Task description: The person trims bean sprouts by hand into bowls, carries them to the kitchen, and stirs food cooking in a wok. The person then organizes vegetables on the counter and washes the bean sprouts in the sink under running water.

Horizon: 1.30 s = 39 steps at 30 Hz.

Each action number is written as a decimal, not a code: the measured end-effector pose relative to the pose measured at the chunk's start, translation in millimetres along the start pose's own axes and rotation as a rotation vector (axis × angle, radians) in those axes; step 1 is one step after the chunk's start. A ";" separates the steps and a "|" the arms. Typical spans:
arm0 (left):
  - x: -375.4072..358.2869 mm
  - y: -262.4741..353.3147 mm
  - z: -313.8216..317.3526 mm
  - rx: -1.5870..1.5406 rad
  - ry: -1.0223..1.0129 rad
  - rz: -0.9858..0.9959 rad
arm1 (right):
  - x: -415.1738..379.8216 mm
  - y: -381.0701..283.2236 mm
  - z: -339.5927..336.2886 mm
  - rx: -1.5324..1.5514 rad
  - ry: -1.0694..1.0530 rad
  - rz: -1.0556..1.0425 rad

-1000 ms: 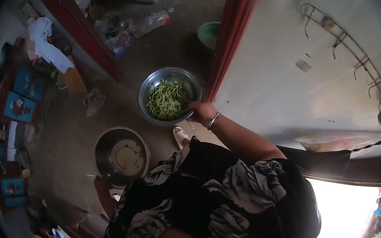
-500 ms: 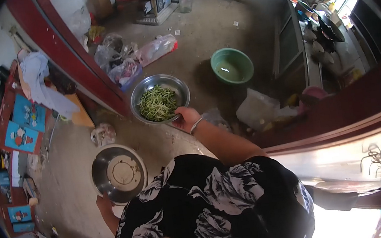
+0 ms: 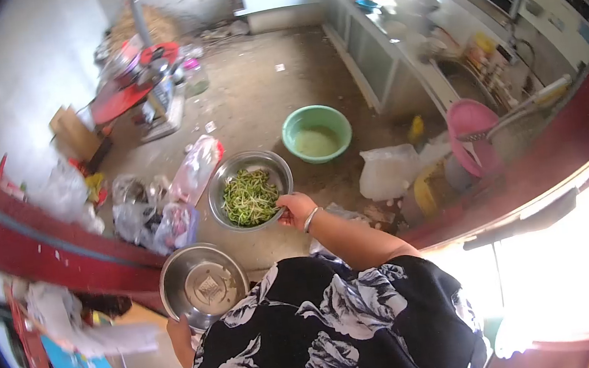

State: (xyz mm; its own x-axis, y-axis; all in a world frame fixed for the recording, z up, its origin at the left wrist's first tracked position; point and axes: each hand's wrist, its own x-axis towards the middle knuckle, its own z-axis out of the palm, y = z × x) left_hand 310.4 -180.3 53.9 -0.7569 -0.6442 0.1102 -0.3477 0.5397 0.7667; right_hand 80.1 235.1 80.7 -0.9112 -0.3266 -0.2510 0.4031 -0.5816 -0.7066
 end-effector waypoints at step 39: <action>815.0 371.0 210.8 0.174 -0.243 0.126 | 568.8 -280.8 90.6 0.241 0.641 -0.262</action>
State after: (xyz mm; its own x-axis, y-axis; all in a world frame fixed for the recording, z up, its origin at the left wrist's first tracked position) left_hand -552.1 -390.8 294.9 -0.9026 -0.4295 0.0274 -0.3161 0.7049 0.6350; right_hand -543.7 145.1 196.3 -0.8211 0.3031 -0.4836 0.1050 -0.7527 -0.6500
